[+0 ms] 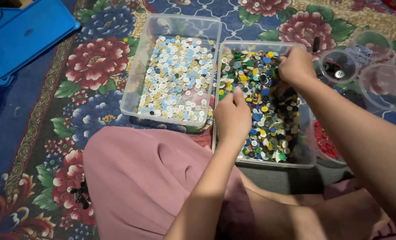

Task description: Sorting various colored buttons from a large plastic container into smaller separate containers while sitting on the floor.

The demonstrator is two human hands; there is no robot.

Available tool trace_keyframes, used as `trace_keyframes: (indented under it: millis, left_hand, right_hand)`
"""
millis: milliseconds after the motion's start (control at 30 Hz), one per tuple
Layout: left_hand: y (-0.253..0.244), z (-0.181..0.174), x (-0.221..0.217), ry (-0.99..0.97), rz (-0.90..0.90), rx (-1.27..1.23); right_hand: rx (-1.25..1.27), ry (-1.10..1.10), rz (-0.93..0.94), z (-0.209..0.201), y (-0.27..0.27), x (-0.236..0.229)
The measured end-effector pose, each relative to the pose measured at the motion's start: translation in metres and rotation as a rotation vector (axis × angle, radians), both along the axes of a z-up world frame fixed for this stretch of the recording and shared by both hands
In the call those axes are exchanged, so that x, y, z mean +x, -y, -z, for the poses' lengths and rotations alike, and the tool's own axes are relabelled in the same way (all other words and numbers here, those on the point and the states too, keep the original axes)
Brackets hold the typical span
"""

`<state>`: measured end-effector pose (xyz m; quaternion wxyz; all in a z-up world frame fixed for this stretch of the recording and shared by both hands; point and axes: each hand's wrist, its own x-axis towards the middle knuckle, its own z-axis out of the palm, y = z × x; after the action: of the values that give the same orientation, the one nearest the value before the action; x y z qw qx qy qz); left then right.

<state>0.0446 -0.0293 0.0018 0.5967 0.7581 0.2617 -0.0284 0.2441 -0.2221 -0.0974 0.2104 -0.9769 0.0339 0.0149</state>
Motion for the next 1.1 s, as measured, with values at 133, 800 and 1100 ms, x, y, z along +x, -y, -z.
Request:
trace_keyframes:
  millis: [133, 800, 1100]
  left_hand:
    - [-0.004, -0.011, -0.003, -0.011, 0.150, 0.149]
    - [0.001, 0.006, -0.010, -0.109, 0.093, -0.086]
    - [-0.029, -0.017, -0.052, 0.600, 0.307, 0.390]
  right_hand:
    - [0.098, -0.056, 0.027, -0.004, -0.001, -0.018]
    - [0.455, 0.063, -0.067, -0.090, -0.035, -0.162]
    - [0.284, 0.081, -0.101, -0.086, -0.056, -0.050]
